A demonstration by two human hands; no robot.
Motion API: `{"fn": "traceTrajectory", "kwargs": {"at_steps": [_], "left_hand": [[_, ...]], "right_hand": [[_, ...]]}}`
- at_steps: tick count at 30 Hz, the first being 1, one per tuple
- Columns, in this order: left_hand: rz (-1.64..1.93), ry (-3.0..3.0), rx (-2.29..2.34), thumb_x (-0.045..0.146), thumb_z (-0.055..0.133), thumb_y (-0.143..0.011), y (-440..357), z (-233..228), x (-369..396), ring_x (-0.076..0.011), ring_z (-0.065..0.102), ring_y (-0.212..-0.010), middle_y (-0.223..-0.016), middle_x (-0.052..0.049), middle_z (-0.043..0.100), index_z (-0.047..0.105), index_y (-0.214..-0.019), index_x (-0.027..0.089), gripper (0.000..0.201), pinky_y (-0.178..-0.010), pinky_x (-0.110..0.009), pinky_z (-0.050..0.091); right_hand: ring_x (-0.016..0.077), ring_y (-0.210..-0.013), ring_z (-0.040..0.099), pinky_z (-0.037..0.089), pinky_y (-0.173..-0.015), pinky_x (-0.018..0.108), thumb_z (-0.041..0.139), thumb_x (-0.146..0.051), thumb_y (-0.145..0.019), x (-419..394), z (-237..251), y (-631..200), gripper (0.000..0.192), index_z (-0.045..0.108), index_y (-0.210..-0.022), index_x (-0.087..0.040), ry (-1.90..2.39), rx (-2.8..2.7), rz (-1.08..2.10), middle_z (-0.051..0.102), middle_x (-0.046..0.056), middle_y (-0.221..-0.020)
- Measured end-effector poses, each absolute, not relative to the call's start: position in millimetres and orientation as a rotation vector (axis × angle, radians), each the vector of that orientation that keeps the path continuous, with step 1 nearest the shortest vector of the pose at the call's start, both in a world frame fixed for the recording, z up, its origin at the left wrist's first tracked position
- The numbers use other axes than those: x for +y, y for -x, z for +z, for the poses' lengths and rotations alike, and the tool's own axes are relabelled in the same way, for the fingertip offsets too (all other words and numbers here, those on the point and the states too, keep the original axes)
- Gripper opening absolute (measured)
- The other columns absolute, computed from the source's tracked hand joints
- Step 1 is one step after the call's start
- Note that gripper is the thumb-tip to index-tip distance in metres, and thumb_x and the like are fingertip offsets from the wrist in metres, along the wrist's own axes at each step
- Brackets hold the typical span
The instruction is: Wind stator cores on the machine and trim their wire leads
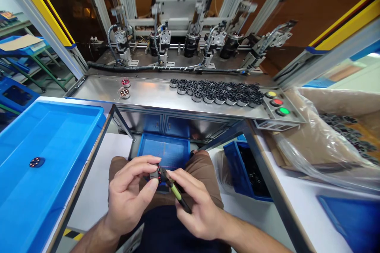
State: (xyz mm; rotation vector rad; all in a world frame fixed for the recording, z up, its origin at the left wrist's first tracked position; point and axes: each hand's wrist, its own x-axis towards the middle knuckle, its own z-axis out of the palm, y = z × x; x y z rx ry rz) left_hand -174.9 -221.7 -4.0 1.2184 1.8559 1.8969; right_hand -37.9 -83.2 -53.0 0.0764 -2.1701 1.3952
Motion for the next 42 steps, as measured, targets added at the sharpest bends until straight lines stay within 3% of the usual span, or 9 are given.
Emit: {"fn": "traceTrajectory", "kwargs": {"at_steps": [4,8,12,15,22,26,32,42], "left_hand": [[1.884,-1.220,1.840,0.005,0.064,-0.087,177.0,-7.8,-222.8,-0.0184,0.066,-0.114,-0.118,-0.007,0.071,0.069,-0.110,0.024,0.031,-0.092,-0.027,0.059],[1.872,-1.366,1.821,0.003,0.064,-0.086,184.6,-14.0,-225.2,-0.0225,0.065,-0.117,-0.131,-0.011,0.062,0.069,-0.110,0.022,0.031,-0.093,-0.034,0.060],[1.879,-1.556,1.943,-0.004,0.072,-0.076,192.5,-20.6,-227.2,-0.0257,0.069,-0.110,-0.140,-0.015,0.053,0.063,-0.123,0.022,0.055,-0.088,-0.041,0.063],[1.854,-1.603,2.066,-0.004,0.076,-0.072,195.4,-21.8,-226.5,-0.0282,0.068,-0.112,-0.135,-0.015,0.057,0.057,-0.134,0.022,0.071,-0.088,-0.043,0.064],[1.695,-1.938,2.219,-0.005,0.077,-0.071,194.7,-11.6,-221.3,-0.0233,0.068,-0.111,-0.127,-0.013,0.062,0.066,-0.122,0.013,0.055,-0.095,-0.036,0.062],[1.551,-2.024,2.339,-0.003,0.076,-0.074,194.2,-9.2,-220.8,-0.0216,0.071,-0.108,-0.123,-0.011,0.067,0.066,-0.122,0.015,0.053,-0.093,-0.031,0.063],[1.608,-2.053,2.230,-0.003,0.074,-0.074,196.6,-11.3,-222.8,-0.0257,0.072,-0.108,-0.117,-0.010,0.074,0.058,-0.134,0.019,0.066,-0.093,-0.041,0.063],[1.723,-2.013,2.109,-0.009,0.072,-0.071,195.5,-12.7,-221.4,-0.0277,0.072,-0.110,-0.118,-0.012,0.075,0.056,-0.135,0.016,0.071,-0.094,-0.045,0.063]], "right_hand": [[0.0231,-0.094,0.069,0.060,-0.079,0.033,0.051,-0.005,-0.073,-84.5,-57.0,34.9,0.076,0.045,-0.147,-0.022,0.036,-2.221,1.339,0.070,0.009,-0.102],[0.0214,-0.094,0.069,0.059,-0.089,0.035,0.053,-0.006,-0.075,-80.5,-56.5,34.7,0.070,0.050,-0.143,-0.021,0.155,-2.223,1.397,0.072,0.008,-0.103],[0.0221,-0.098,0.069,0.057,-0.093,0.037,0.055,-0.007,-0.075,-75.3,-54.9,28.3,0.069,0.053,-0.142,-0.021,0.250,-2.260,1.463,0.072,0.010,-0.110],[0.0231,-0.102,0.068,0.055,-0.096,0.038,0.057,-0.008,-0.076,-73.7,-51.7,18.3,0.069,0.053,-0.143,-0.021,0.281,-2.275,1.525,0.072,0.011,-0.112],[0.0191,-0.093,0.068,0.056,-0.091,0.036,0.055,-0.003,-0.075,-74.8,-27.9,1.3,0.072,0.051,-0.144,-0.024,0.221,-2.254,1.747,0.071,0.007,-0.101],[0.0143,-0.084,0.068,0.057,-0.083,0.030,0.050,0.001,-0.072,-74.4,-14.2,0.1,0.079,0.046,-0.146,-0.028,0.116,-2.167,1.921,0.069,0.004,-0.099],[0.0178,-0.096,0.069,0.058,-0.088,0.035,0.050,0.003,-0.070,-73.2,-11.6,0.6,0.086,0.044,-0.148,-0.032,0.052,-2.083,2.054,0.069,0.006,-0.107],[0.0140,-0.088,0.067,0.058,-0.080,0.031,0.050,0.001,-0.075,-75.5,-13.0,6.3,0.080,0.043,-0.149,-0.030,0.053,-1.963,2.174,0.066,0.006,-0.104]]}}
